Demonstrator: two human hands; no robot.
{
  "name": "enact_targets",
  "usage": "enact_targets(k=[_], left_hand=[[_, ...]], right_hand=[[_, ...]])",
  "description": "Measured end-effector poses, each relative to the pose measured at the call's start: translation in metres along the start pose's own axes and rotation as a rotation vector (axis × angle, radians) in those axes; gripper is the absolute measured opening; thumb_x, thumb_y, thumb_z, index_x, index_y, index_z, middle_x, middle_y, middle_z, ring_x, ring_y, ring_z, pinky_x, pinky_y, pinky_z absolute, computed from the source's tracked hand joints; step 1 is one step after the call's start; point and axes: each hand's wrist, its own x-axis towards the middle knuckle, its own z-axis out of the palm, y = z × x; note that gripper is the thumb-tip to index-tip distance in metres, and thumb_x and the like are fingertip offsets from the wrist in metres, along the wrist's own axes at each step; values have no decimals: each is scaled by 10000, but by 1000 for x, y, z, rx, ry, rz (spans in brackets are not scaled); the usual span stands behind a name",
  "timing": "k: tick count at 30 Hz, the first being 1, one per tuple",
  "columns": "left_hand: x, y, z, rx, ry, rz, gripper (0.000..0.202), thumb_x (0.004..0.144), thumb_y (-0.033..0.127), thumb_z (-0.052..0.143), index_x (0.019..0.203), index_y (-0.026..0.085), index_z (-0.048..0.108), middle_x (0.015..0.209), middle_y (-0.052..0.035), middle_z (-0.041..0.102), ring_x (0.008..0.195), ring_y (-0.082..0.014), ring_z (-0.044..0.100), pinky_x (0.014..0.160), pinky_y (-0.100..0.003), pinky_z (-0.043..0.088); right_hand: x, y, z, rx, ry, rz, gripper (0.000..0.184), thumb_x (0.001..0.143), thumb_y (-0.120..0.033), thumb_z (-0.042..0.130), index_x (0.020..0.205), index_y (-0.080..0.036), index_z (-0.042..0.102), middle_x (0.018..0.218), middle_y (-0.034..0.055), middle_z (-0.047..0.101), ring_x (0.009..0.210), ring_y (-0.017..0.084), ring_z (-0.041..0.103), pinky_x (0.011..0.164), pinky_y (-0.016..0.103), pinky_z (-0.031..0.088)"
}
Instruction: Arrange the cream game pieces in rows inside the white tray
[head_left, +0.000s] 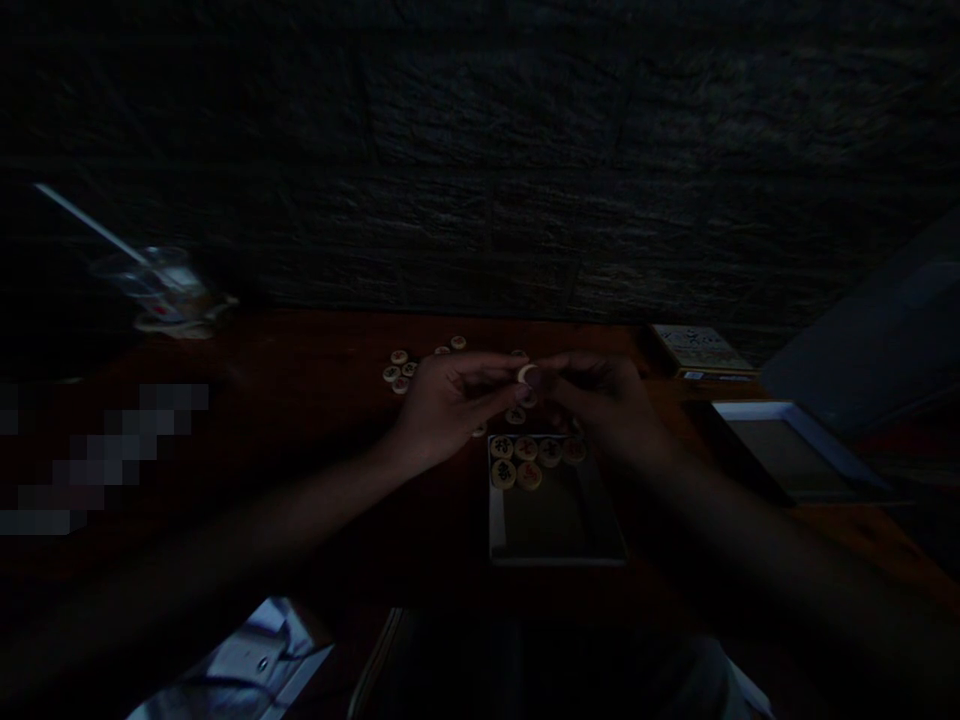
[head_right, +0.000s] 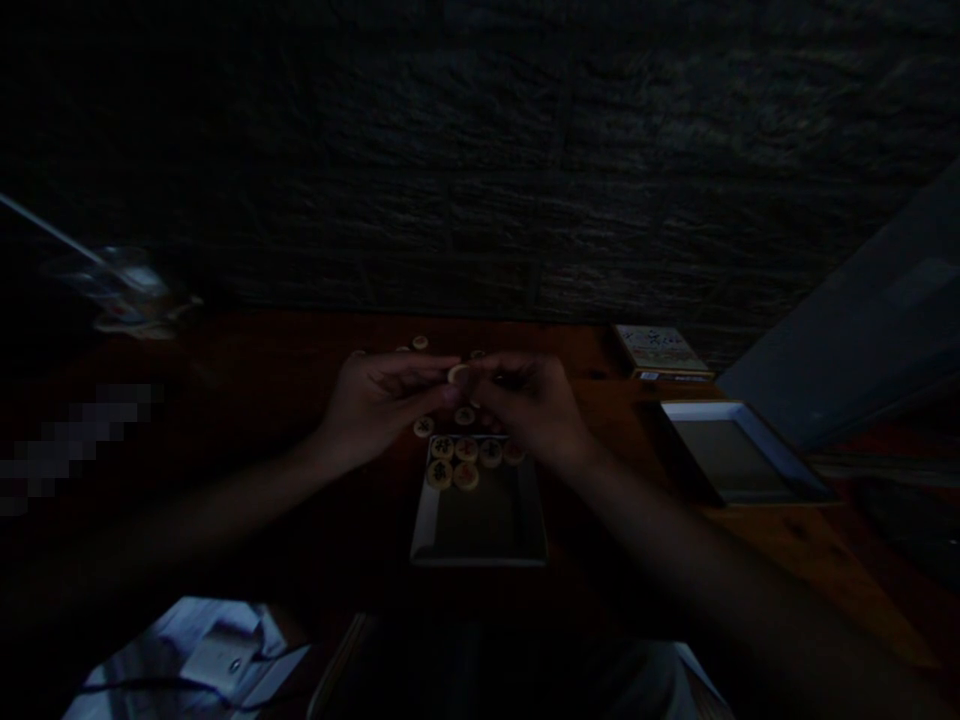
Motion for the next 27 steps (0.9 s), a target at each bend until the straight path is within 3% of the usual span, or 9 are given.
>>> enact_targets(k=[6,12,16,20,27], left_hand=[[1,2,-1,27,9,2,303,852,301,819,1144,222,802,1100,-77,823,966,-218,796,882,-335,646],[1,-1,-2,28,38,9,314,866,335,807,1154,212,789,1092,-84,822,965,-220,793,866,-330,645],[2,-3,-2,32,62,16,292,823,327,846,1071,186,785,1052,-91,822,956,-222,789,855,-319,639],[5,-3,-3,21,68,11,244,802,282,849,1011,173,784,1026,-89,819,944,-216,785,871,-327,632],[6,1,-1,-257,76,-158,200,806,222,814,998,176,780,1025,-74,818,919,-215,786,859,-346,642]], right_hand=[[1,0,-1,43,-17,-18,303,752,-382,871,993,-201,831,692,8,728,482,96,567,447,211,455],[-1,-1,2,-2,-2,-38,275,807,-440,844,966,-217,844,718,14,749,476,94,574,431,203,450],[-3,1,3,-45,17,-69,268,829,-446,832,986,-230,850,729,16,766,473,100,589,416,201,436],[-3,1,3,-34,26,-136,288,786,-412,869,1005,-227,847,872,44,810,561,128,663,482,225,510],[-4,1,-2,-304,35,-290,307,838,-273,791,1127,-172,806,957,69,807,669,140,683,529,222,488]])
